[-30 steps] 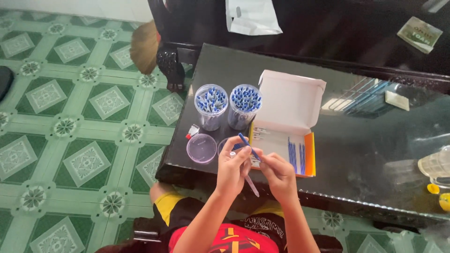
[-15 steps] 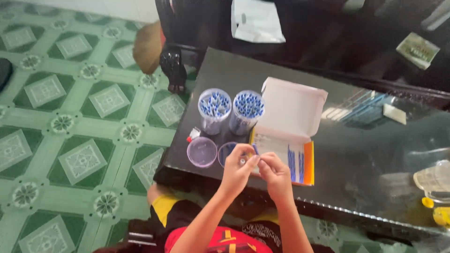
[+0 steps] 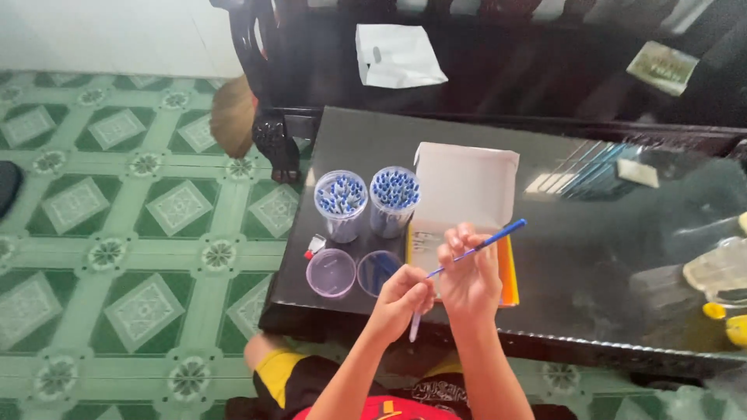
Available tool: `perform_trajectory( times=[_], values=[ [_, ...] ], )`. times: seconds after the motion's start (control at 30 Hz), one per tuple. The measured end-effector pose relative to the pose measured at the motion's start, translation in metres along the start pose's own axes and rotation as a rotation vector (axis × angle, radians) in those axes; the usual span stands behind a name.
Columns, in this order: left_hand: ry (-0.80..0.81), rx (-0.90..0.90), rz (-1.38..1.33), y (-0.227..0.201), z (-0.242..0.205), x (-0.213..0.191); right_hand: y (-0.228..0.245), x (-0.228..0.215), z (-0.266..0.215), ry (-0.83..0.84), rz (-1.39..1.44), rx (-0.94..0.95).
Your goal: A person is manually assembling pens by inserting blue ink refills into white pen barrels at a table.
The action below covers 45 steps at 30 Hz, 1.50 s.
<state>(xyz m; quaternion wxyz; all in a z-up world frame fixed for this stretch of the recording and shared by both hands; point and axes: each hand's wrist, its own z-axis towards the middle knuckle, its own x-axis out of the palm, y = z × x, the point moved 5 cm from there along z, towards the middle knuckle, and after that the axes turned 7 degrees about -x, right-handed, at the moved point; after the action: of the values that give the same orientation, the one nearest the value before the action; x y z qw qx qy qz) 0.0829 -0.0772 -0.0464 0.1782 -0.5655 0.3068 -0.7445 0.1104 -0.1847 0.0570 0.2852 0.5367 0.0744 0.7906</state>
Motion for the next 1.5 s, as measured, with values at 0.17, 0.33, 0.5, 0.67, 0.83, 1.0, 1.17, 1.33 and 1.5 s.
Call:
perform_trajectory(
  times=[0.17,0.33,0.5,0.67,0.83,1.0,1.17,1.33,1.5],
  values=[
    [-0.016,-0.035,0.037,0.003,-0.009,0.004,-0.001,-0.017,-0.014,-0.005,-0.026,0.034],
    [-0.062,-0.082,0.061,0.021,-0.013,-0.001,-0.011,-0.044,-0.022,-0.073,-0.128,0.106],
    [-0.084,-0.133,0.096,0.0,-0.008,0.022,0.005,-0.039,-0.016,-0.054,-0.151,0.147],
    [-0.074,-0.051,0.367,-0.026,0.0,0.043,0.018,-0.035,-0.005,0.025,-0.309,0.066],
    [-0.076,0.041,0.676,-0.059,0.0,0.073,0.038,-0.016,0.004,-0.027,-0.608,-0.198],
    [-0.107,-0.072,0.408,-0.05,0.002,0.067,0.036,-0.027,0.005,0.037,-0.657,-0.273],
    [-0.117,-0.21,0.093,-0.037,-0.001,0.06,0.042,-0.032,0.012,0.004,-0.66,-0.261],
    [-0.042,-0.194,0.1,-0.043,0.005,0.063,0.02,-0.069,0.008,0.063,-0.658,-0.107],
    [-0.082,-0.182,0.103,-0.052,0.013,0.053,0.008,-0.048,-0.003,0.019,-0.807,0.057]
  ],
)
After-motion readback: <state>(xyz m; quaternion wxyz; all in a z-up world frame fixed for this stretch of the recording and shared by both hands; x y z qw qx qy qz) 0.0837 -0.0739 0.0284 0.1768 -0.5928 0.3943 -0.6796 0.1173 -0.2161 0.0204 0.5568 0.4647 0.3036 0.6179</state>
